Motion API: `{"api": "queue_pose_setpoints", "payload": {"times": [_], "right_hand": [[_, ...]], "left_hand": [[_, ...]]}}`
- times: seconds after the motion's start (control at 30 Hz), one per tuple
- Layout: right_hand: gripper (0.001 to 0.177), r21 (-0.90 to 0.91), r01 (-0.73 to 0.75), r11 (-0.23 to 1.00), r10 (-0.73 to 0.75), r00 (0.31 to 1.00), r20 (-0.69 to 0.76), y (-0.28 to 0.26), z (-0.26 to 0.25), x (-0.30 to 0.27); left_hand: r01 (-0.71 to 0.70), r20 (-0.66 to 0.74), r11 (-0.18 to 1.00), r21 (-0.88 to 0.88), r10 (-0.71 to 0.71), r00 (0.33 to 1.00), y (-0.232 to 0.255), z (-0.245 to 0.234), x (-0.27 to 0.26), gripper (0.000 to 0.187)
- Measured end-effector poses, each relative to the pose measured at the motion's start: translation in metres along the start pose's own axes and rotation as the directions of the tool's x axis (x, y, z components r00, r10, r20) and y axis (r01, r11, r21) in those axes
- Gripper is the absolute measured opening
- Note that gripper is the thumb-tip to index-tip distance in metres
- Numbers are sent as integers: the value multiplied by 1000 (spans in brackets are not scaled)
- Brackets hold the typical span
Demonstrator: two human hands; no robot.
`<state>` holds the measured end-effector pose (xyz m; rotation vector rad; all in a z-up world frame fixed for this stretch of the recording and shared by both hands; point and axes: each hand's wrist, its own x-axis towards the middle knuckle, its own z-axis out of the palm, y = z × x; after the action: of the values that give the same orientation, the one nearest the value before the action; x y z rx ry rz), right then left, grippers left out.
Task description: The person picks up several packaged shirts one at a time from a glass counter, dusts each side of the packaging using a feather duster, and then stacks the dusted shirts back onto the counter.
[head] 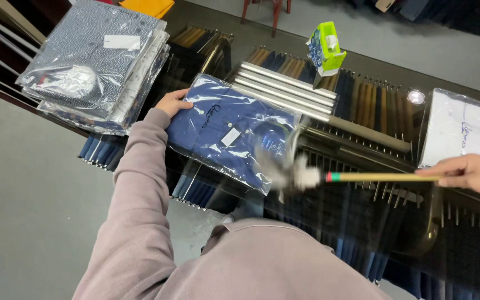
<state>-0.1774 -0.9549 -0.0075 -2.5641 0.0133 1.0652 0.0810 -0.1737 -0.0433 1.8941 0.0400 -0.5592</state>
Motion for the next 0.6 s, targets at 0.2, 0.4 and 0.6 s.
{"api": "queue_pose_setpoints", "payload": {"times": [0.2,0.4,0.6], "right_hand": [[42,233,-257,938,318,905,-281,-48,24,-34],[45,399,-130,908,276,901,-334,-63,56,-46],[49,386,65,920,93,921,-377,2,106,-57]], "left_hand": [[5,40,1000,24,-5,999,-1,0,-6,59],[-10,46,999,33,8,999,1,-1,-7,56],[-48,47,999,1,48,998,-8,3,-2,58]]}}
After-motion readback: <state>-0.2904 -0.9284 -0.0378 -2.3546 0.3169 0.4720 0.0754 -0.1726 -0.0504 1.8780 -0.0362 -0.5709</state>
